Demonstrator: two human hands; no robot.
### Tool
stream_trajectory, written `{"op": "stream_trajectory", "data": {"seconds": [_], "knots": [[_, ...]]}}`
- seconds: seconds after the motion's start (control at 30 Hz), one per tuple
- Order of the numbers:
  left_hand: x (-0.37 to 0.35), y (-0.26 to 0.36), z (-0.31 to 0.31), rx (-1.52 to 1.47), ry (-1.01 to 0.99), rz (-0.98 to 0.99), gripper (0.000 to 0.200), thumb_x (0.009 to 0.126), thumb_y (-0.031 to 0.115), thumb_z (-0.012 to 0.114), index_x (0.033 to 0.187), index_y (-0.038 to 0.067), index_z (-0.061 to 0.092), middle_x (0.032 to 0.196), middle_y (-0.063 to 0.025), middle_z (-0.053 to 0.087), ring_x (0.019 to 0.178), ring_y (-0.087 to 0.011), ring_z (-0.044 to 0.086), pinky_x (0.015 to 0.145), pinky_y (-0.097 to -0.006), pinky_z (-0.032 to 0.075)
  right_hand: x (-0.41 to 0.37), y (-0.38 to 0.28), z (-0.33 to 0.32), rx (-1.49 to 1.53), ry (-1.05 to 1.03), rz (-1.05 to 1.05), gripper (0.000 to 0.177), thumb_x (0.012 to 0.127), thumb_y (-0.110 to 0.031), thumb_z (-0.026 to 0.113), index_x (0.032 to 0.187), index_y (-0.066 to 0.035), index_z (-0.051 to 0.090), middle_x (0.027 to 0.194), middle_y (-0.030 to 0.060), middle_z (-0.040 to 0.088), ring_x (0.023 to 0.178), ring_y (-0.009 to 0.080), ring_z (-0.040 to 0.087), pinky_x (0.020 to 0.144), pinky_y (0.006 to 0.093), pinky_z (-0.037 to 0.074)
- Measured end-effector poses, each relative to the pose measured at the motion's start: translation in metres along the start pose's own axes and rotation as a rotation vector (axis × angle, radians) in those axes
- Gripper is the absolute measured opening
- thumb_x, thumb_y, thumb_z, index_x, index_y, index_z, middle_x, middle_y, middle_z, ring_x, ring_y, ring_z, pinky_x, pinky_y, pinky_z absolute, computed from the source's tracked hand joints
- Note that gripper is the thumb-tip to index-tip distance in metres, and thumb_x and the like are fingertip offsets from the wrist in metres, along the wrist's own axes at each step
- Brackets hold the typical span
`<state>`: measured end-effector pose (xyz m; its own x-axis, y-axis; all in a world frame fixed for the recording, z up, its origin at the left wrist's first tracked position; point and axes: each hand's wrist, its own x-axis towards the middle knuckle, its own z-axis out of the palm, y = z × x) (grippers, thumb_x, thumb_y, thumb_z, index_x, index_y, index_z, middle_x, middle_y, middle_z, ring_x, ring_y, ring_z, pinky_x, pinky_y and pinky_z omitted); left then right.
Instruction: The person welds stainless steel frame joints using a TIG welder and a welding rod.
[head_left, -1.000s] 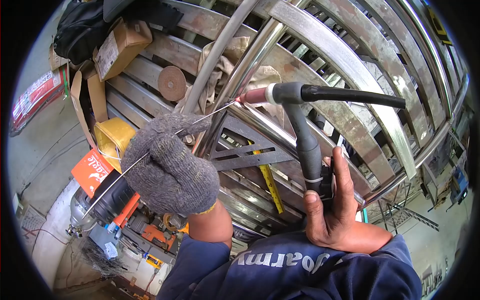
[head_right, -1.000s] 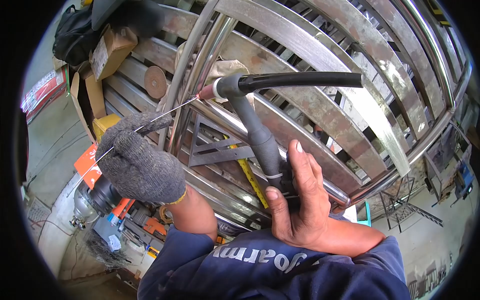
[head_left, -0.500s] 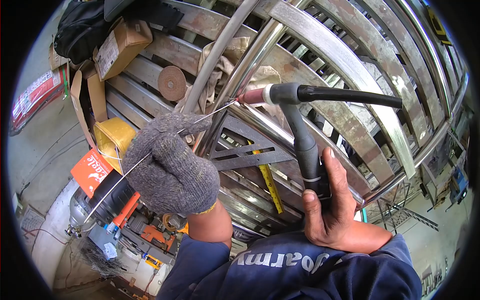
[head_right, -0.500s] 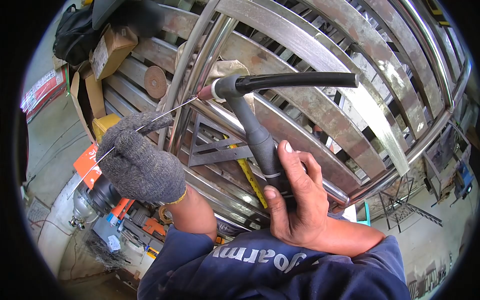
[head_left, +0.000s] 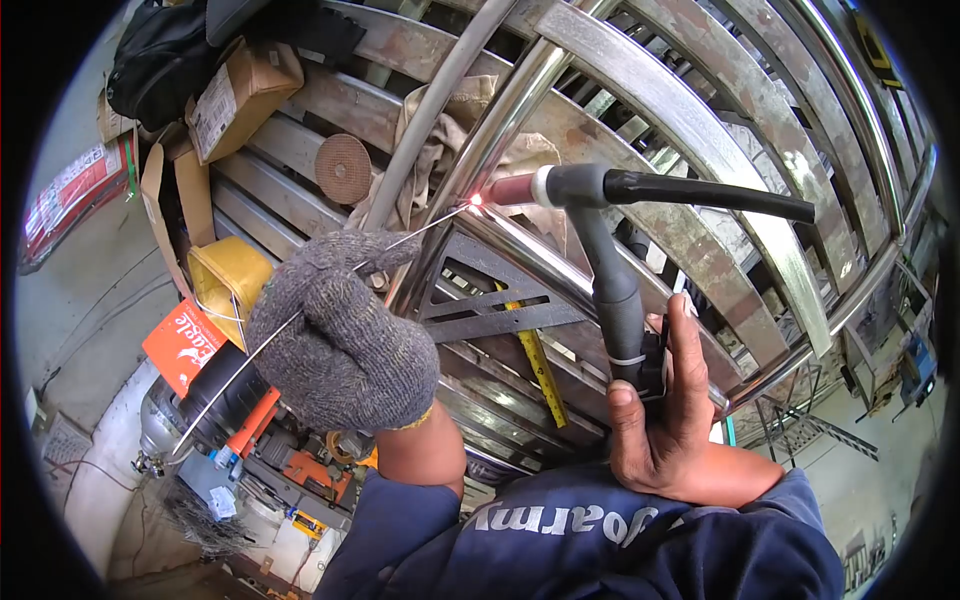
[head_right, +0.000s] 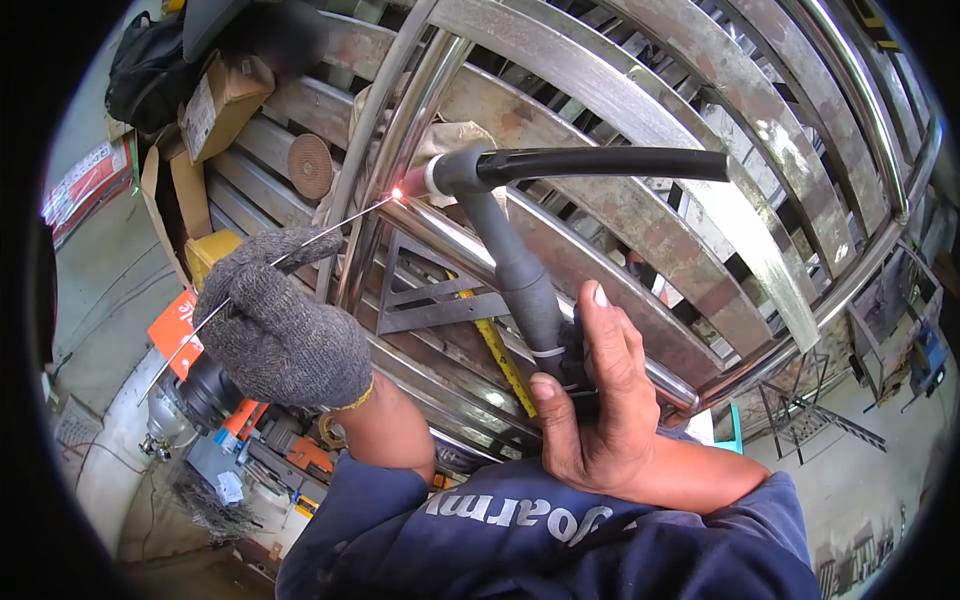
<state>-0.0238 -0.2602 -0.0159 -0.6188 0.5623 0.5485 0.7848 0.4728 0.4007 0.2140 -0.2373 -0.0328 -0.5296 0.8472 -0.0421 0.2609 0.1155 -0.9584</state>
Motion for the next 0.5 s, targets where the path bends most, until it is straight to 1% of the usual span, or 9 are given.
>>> {"op": "stream_trajectory", "data": {"seconds": [0.1, 0.2, 0.3, 0.4, 0.5], "knots": [[-0.0015, -0.0021, 0.0008, -0.013, 0.008, 0.004, 0.036, 0.113, 0.02, 0.054, 0.092, -0.004, 0.071, 0.088, -0.0163, 0.073, 0.081, -0.0304, 0.07, 0.078, -0.0444, 0.055, 0.001, -0.0014, 0.0003, -0.002, -0.004, 0.007, 0.068, 0.091, 0.001, 0.076, 0.148, 0.021, 0.046, 0.144, 0.0394, 0.059, 0.123, 0.049, 0.064, 0.111, 0.0488, 0.046], [-0.0015, -0.0029, 0.0002, -0.025, 0.002, 0.017, 0.035, 0.112, 0.019, 0.054, 0.093, -0.005, 0.071, 0.088, -0.0169, 0.073, 0.081, -0.0309, 0.07, 0.077, -0.0449, 0.055, 0.0025, -0.0026, -0.0015, -0.015, -0.024, 0.005, 0.068, 0.09, 0.001, 0.077, 0.148, 0.02, 0.047, 0.143, 0.0384, 0.06, 0.119, 0.0474, 0.064, 0.11, 0.0495, 0.047], [-0.0015, -0.004, -0.0002, -0.055, 0.003, 0.035, 0.033, 0.112, 0.018, 0.055, 0.093, -0.005, 0.07, 0.089, -0.018, 0.073, 0.081, -0.0317, 0.07, 0.076, -0.0452, 0.055, 0.0059, -0.0033, -0.0034, -0.003, -0.054, 0.008, 0.069, 0.089, 0.002, 0.077, 0.149, 0.019, 0.048, 0.14, 0.0367, 0.062, 0.116, 0.0453, 0.064, 0.106, 0.0482, 0.049], [-0.0029, -0.0064, -0.0004, -0.077, 0.012, 0.041, 0.032, 0.112, 0.016, 0.055, 0.094, -0.006, 0.07, 0.09, -0.0189, 0.073, 0.081, -0.0319, 0.07, 0.076, -0.0449, 0.055, 0.0075, -0.0038, -0.0018, -0.001, -0.038, -0.006, 0.068, 0.089, 0.003, 0.076, 0.149, 0.018, 0.048, 0.138, 0.0347, 0.063, 0.114, 0.0434, 0.064, 0.102, 0.0463, 0.051], [-0.0052, -0.0087, -0.0005, -0.094, 0.016, 0.042, 0.032, 0.111, 0.016, 0.055, 0.094, -0.006, 0.07, 0.091, -0.0189, 0.073, 0.081, -0.0313, 0.071, 0.075, -0.0444, 0.056, 0.0094, -0.0048, -0.0031, -0.025, -0.054, -0.021, 0.068, 0.089, 0.003, 0.076, 0.149, 0.018, 0.049, 0.138, 0.0338, 0.064, 0.113, 0.0424, 0.064, 0.1, 0.045, 0.052]]}}
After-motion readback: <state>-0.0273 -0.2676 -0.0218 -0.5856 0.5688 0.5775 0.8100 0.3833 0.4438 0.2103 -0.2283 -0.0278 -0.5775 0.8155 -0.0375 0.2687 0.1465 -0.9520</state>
